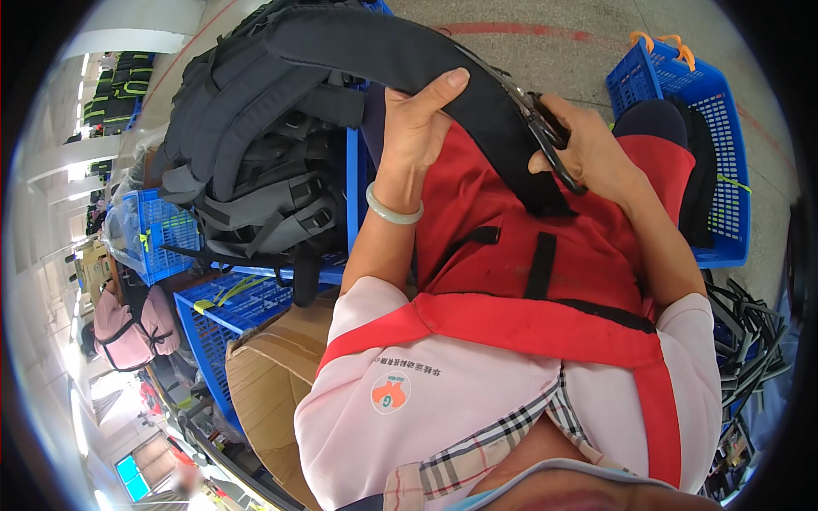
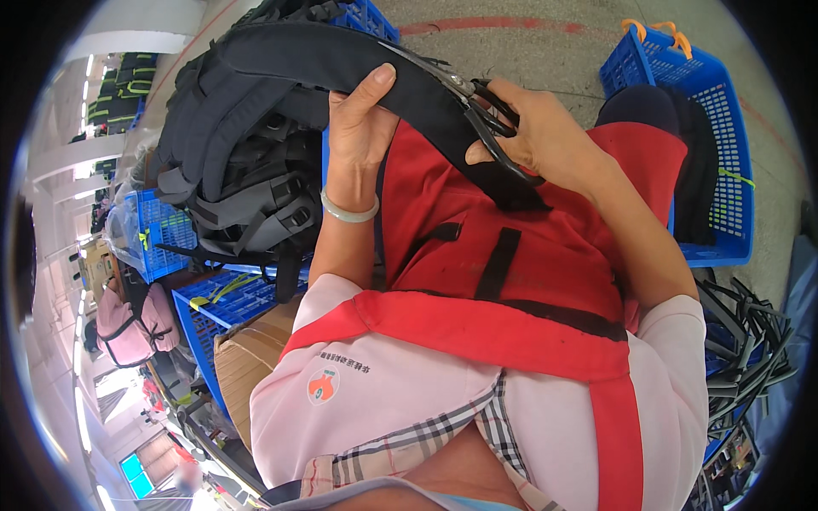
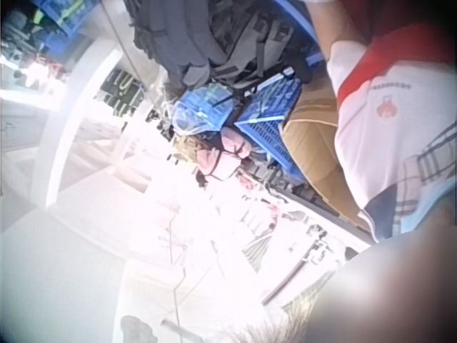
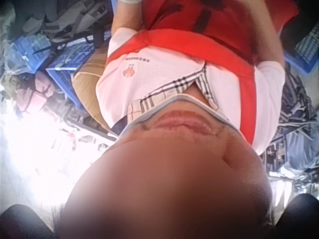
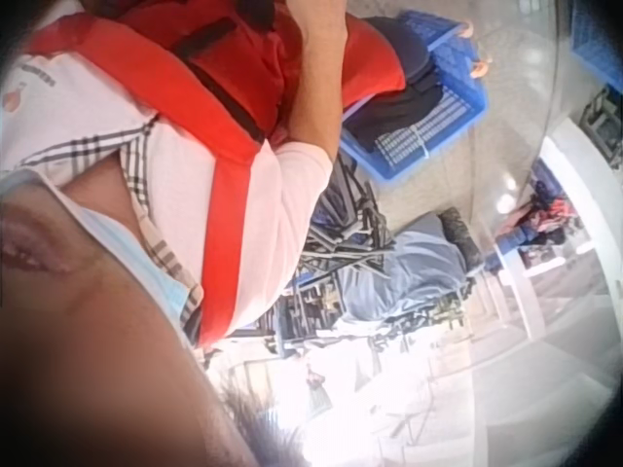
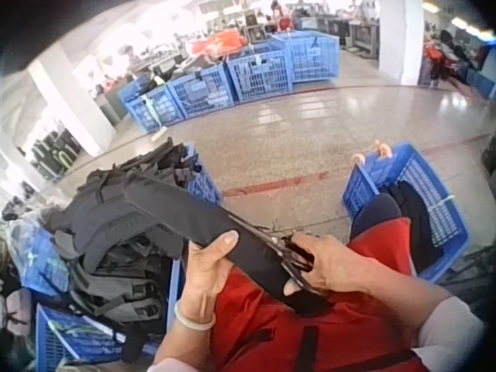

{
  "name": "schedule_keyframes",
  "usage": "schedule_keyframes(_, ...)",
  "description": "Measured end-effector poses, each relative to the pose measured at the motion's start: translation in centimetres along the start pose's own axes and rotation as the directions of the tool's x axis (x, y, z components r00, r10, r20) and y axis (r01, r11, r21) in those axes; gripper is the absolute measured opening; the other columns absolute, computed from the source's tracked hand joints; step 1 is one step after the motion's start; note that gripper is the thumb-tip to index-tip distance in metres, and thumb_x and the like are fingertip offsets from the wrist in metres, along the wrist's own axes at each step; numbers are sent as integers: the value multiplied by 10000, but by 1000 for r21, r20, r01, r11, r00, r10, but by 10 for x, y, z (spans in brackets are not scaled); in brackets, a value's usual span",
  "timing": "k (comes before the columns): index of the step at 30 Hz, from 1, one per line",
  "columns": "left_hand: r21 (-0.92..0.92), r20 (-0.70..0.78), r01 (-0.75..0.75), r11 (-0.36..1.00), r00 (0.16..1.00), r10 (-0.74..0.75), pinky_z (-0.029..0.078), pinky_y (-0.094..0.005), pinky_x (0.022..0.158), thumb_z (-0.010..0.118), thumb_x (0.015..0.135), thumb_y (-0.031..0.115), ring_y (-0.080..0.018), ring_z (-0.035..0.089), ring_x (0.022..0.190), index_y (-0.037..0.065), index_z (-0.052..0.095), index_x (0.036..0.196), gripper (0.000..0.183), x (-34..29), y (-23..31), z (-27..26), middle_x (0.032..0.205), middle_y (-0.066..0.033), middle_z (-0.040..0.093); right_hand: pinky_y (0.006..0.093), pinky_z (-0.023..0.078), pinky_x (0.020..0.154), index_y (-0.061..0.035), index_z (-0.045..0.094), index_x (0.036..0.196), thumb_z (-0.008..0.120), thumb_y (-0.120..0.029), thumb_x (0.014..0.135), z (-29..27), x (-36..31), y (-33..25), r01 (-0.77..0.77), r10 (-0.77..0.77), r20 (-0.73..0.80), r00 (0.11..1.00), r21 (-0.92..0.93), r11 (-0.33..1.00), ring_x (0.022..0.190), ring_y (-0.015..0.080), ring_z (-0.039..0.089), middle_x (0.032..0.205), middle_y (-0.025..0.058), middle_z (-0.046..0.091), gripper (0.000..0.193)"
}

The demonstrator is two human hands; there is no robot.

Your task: Trimming excess material from black foam backpack straps using scissors.

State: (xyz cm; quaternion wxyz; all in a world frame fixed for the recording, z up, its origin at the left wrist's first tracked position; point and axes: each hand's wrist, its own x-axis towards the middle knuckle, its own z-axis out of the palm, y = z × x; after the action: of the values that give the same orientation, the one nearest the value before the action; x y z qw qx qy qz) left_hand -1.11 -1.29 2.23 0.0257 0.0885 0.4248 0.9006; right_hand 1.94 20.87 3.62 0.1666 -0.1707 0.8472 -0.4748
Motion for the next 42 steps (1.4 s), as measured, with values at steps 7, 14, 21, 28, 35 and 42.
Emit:
schedule_keyframes(7, -56, 8, 7, 998, 1000, -7, 534, -299, 801, 673, 795, -70, -148, 651, 850, 58, 634, 1000, 244, -1, 5, 6, 935, -28, 663, 340, 392, 580, -16, 482, 1016, 814, -385, 696, -5, -5, -12, 63, -63, 4, 998, -50, 997, 599, 219, 424, 645, 92, 441, 591)
schedule_keyframes(14, -69, 30, 6, 998, 1000, -4, 538, -302, 794, 661, 801, -77, -150, 656, 847, 48, 652, 970, 210, 0, 0, 6, 920, -40, 675, 345, 379, 550, -12, 508, 983, 774, -344, 762, 2, -1, 0, 49, -47, -45, 998, 41, 998, 577, 219, 423, 638, 106, 457, 480)
schedule_keyframes(21, -21, 35, 18, 1000, 999, -17, 527, -283, 793, 665, 802, -77, -138, 655, 845, 47, 659, 970, 209, -3, -3, 10, 920, -38, 680, 329, 386, 550, 4, 528, 990, 790, -311, 752, -7, 2, -4, 88, -88, -64, 994, -17, 996, 577, 169, 421, 635, 76, 484, 473)
schedule_keyframes(28, -41, 64, 48, 998, 997, -45, 525, -289, 794, 662, 806, -70, -142, 651, 856, 45, 651, 976, 205, -3, -5, 11, 928, -43, 677, 299, 373, 547, 5, 543, 999, 800, -281, 744, -9, 4, -6, 191, -187, -98, 977, 32, 981, 598, 124, 424, 645, 69, 474, 461)
schedule_keyframes(35, -34, 50, 65, 997, 997, -63, 528, -287, 782, 668, 799, -66, -148, 653, 856, 42, 645, 979, 211, 0, -8, 12, 923, -43, 672, 306, 392, 580, 19, 543, 983, 792, -316, 752, -15, 12, -12, 129, -128, -67, 990, 21, 991, 635, 145, 425, 679, 54, 466, 477)
schedule_keyframes(42, 11, 164, 19, 1000, 986, -21, 528, -344, 860, 656, 819, -42, -188, 653, 928, 44, 638, 1034, 232, 30, -3, 19, 999, -63, 671, 314, 417, 644, 26, 554, 985, 770, -334, 768, -27, 24, -11, 164, -157, -123, 980, 52, 985, 689, 161, 433, 718, 80, 496, 473)
